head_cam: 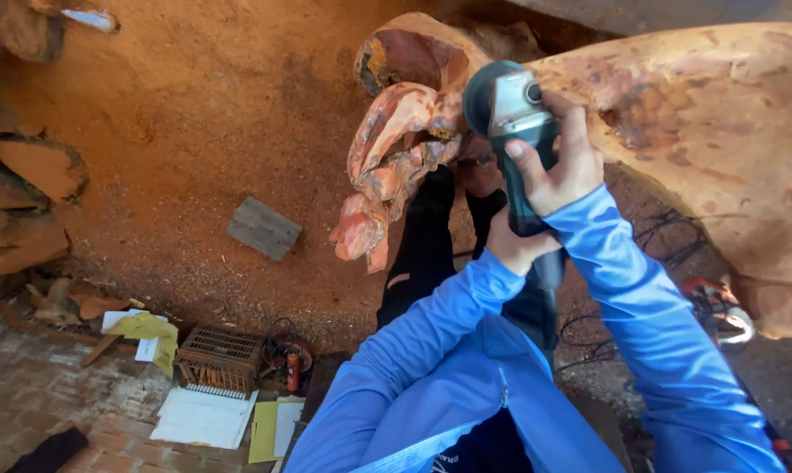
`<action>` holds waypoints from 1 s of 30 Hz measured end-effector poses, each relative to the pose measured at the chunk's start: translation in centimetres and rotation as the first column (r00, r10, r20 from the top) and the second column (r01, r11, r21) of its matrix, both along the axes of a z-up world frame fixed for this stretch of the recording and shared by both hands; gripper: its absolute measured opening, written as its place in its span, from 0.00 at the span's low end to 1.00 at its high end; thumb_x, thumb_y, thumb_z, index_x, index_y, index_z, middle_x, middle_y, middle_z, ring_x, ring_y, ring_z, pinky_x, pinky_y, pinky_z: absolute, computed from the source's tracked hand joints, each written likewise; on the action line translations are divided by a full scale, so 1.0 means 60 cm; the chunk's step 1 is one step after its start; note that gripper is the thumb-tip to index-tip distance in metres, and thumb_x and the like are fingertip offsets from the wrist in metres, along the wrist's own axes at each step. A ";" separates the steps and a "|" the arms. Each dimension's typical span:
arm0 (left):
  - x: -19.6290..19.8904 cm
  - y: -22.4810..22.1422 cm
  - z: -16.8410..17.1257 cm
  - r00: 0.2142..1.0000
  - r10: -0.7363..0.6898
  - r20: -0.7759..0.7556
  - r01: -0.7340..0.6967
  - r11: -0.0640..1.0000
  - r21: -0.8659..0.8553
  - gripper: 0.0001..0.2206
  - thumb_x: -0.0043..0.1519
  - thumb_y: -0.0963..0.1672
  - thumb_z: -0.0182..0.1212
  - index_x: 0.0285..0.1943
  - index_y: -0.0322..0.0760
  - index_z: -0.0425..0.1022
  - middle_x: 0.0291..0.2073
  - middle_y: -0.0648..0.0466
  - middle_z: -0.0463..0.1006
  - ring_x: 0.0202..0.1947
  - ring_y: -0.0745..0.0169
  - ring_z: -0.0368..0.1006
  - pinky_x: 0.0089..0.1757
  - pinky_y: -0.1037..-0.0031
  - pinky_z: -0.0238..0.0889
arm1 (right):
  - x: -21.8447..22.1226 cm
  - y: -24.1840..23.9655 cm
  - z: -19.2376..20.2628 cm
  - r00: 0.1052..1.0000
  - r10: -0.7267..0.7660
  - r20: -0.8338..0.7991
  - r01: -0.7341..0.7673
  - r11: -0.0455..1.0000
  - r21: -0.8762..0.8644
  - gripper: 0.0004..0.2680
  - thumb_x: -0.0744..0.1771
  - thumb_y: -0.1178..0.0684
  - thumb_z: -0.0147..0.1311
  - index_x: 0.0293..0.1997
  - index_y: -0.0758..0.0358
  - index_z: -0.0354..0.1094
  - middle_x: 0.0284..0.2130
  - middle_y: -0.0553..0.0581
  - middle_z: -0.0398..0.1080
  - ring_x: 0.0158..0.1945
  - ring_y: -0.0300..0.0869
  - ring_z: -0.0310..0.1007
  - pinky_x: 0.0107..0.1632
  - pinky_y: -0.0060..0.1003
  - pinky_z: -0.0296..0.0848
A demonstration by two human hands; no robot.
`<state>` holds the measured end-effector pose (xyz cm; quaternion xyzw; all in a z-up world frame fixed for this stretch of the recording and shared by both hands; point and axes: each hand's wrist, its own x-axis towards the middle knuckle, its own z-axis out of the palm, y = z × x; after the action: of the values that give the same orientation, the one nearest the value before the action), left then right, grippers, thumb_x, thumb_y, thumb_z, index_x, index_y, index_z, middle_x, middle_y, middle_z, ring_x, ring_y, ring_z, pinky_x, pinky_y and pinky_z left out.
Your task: Using a handheld angle grinder with a sanding attachment to smooth and shape a large wooden sculpture.
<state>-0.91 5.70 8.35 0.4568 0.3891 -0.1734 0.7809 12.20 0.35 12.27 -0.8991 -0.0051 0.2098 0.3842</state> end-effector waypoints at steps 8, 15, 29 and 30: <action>-0.012 -0.016 0.004 0.978 0.157 0.136 -0.150 0.987 -0.058 0.16 0.43 0.43 0.77 0.40 0.42 0.79 0.28 0.55 0.79 0.34 0.64 0.75 0.40 0.68 0.70 | 0.009 0.018 0.014 0.992 0.121 0.032 -0.123 0.990 0.067 0.25 0.67 0.36 0.62 0.69 0.54 0.60 0.51 0.69 0.74 0.51 0.66 0.75 0.55 0.56 0.73; -0.010 -0.005 0.016 0.947 0.251 0.201 -0.226 0.964 -0.138 0.22 0.43 0.49 0.82 0.44 0.44 0.79 0.36 0.57 0.83 0.39 0.67 0.77 0.42 0.76 0.70 | 0.016 0.027 0.032 0.974 0.219 0.054 -0.220 0.975 0.011 0.26 0.67 0.35 0.59 0.69 0.57 0.59 0.51 0.72 0.73 0.49 0.67 0.75 0.52 0.60 0.74; -0.033 -0.052 -0.039 0.986 0.067 0.150 -0.076 0.996 0.056 0.25 0.44 0.48 0.81 0.49 0.39 0.76 0.39 0.50 0.81 0.39 0.59 0.75 0.44 0.63 0.70 | -0.002 -0.048 -0.053 0.994 -0.056 -0.088 0.076 0.969 0.233 0.22 0.68 0.44 0.60 0.69 0.56 0.58 0.50 0.76 0.72 0.49 0.72 0.72 0.52 0.64 0.72; -0.030 -0.052 -0.028 0.994 0.044 0.104 -0.053 0.995 0.085 0.28 0.44 0.49 0.82 0.50 0.39 0.75 0.38 0.49 0.80 0.39 0.56 0.75 0.45 0.62 0.70 | -0.006 -0.053 -0.060 0.992 -0.094 -0.080 0.115 0.946 0.304 0.20 0.69 0.49 0.61 0.67 0.60 0.59 0.51 0.78 0.71 0.52 0.73 0.71 0.53 0.65 0.70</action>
<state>-2.69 2.60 6.66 0.4893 0.3669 -0.1135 0.7830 11.86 -2.82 8.65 -0.8198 0.0223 0.2148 0.5303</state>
